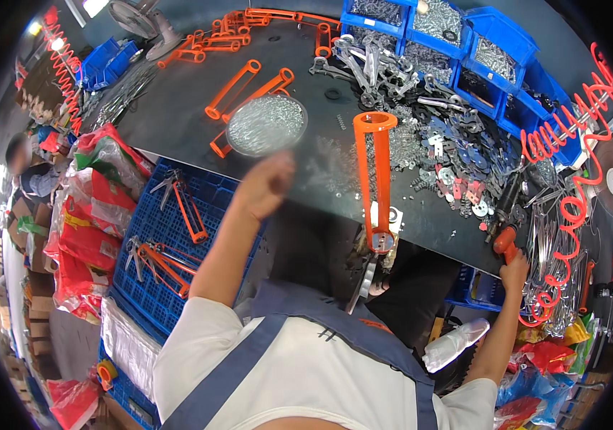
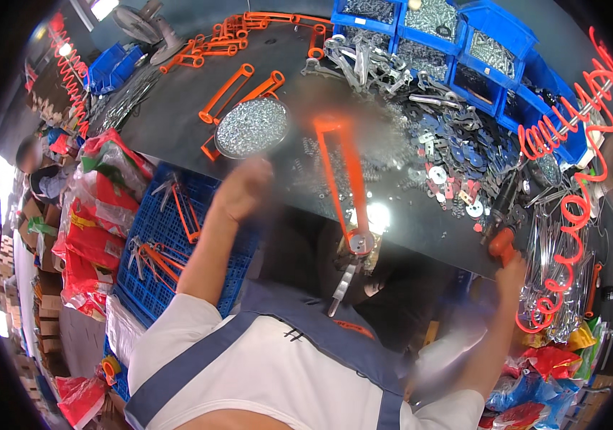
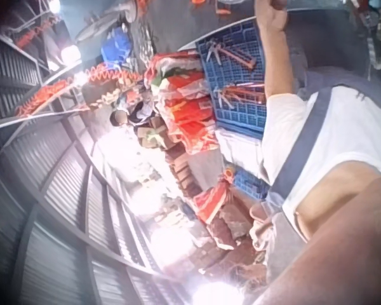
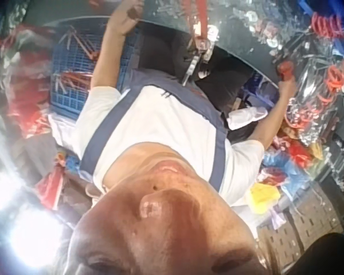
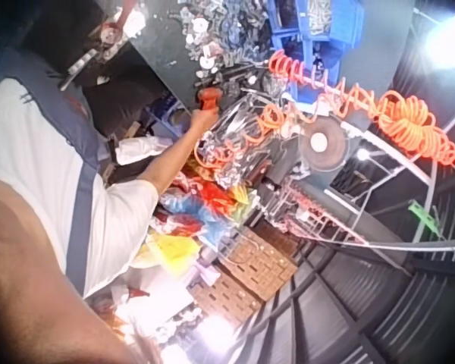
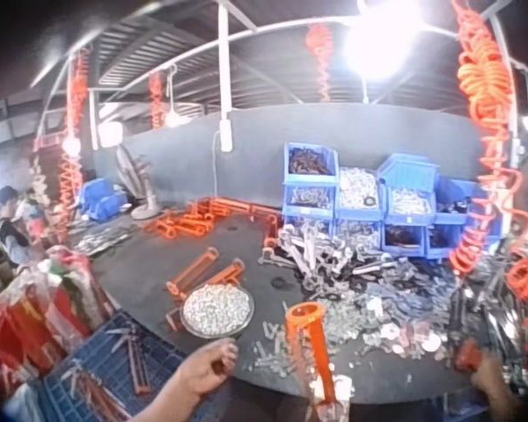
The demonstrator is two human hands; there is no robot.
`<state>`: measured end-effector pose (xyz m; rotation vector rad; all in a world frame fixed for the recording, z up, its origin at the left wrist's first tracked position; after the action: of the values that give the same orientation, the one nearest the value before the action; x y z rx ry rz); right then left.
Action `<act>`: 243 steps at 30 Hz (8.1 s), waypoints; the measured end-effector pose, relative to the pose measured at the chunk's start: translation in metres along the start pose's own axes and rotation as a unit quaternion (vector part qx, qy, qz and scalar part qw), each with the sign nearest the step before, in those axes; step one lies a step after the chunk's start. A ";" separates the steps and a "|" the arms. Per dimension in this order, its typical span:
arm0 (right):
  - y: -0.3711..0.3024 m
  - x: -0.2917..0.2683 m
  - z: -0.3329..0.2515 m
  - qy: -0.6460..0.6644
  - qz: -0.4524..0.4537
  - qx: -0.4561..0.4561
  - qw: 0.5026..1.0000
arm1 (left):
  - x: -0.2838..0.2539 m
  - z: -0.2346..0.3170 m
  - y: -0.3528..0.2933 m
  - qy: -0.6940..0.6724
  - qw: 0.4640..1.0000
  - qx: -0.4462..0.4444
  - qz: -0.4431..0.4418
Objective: Assembling small metal and plastic hardware components using an electric screwdriver at a manufacturing workstation.
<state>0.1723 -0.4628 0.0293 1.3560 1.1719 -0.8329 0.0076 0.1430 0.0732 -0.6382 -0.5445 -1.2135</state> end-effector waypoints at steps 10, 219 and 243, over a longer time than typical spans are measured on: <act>0.009 -0.065 -0.033 0.169 -0.073 0.042 0.982 | 0.025 -0.075 -0.050 -0.072 0.978 -0.160 -0.111; -0.004 -0.038 -0.017 0.000 0.018 -0.045 0.999 | 0.082 0.012 -0.004 0.701 0.602 0.383 0.019; -0.180 0.063 -0.312 0.772 -0.411 0.287 0.392 | 0.109 -0.144 -0.018 0.560 0.806 0.118 -0.153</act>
<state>-0.0277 -0.1638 -0.0352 2.1165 3.5354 -0.2996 0.0257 -0.0359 0.0490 0.4496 0.2341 -1.5513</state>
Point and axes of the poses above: each hand's wrist, its own y-axis towards the middle knuckle, its own x-axis out of the palm, z = x × y, the point moved 2 cm from there along y, towards the middle knuckle, and after that the axes turned 11 degrees about y, right-handed, at the moved point
